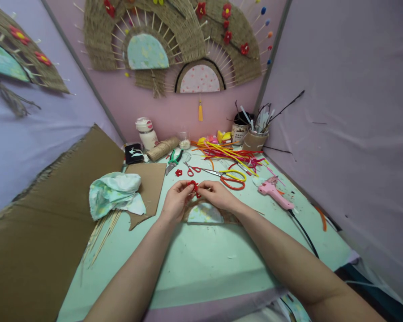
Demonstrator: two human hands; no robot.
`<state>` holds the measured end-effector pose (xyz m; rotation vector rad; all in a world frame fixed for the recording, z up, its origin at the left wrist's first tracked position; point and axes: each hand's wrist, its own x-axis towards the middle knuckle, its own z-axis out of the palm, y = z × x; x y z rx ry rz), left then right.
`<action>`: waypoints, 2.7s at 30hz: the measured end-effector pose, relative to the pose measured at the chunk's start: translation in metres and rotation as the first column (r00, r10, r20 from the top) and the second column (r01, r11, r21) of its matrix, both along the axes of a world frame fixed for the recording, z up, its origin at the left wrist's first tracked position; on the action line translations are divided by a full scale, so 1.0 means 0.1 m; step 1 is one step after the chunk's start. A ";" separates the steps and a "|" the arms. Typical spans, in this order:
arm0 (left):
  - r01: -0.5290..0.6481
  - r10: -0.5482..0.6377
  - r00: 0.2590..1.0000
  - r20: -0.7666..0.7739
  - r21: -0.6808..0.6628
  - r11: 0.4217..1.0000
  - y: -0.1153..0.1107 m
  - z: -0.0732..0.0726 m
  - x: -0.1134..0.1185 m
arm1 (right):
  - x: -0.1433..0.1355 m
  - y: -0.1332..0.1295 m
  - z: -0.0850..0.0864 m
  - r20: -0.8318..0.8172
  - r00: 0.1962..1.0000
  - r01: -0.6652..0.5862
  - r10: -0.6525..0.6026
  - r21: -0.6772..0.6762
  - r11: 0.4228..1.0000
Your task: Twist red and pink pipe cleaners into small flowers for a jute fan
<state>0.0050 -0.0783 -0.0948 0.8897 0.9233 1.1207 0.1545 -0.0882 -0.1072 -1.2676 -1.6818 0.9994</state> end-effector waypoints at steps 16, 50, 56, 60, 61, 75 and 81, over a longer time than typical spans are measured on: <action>0.052 -0.051 0.997 -0.060 0.024 0.998 0.07 -0.02 -0.06 | -0.02 -0.04 0.09 0.207 0.966 0.078 -0.156 0.339 0.938; -0.114 0.124 0.988 -0.095 0.101 0.988 0.00 -0.10 0.06 | -0.11 -0.11 0.07 0.176 0.953 0.172 -0.247 0.358 0.918; -0.106 0.109 0.991 0.078 -0.041 0.994 -0.01 -0.13 0.08 | -0.11 -0.09 0.03 0.151 0.957 0.178 -0.247 0.365 0.914; -0.098 0.106 0.985 0.136 -0.064 0.993 0.01 -0.13 0.09 | -0.12 -0.09 0.01 0.132 0.961 0.177 -0.242 0.379 0.908; -0.100 0.106 0.985 0.134 -0.053 0.994 0.01 -0.13 0.09 | -0.12 -0.09 0.02 0.118 0.964 0.180 -0.239 0.376 0.909; -0.042 0.172 0.933 -0.315 0.380 0.924 0.03 -0.11 -0.01 | 0.07 0.05 0.05 0.162 0.976 0.079 -0.147 0.365 0.928; -0.016 0.145 0.931 -0.335 0.359 0.933 0.04 -0.11 0.01 | 0.06 0.02 0.05 0.248 0.948 0.037 -0.201 0.540 0.841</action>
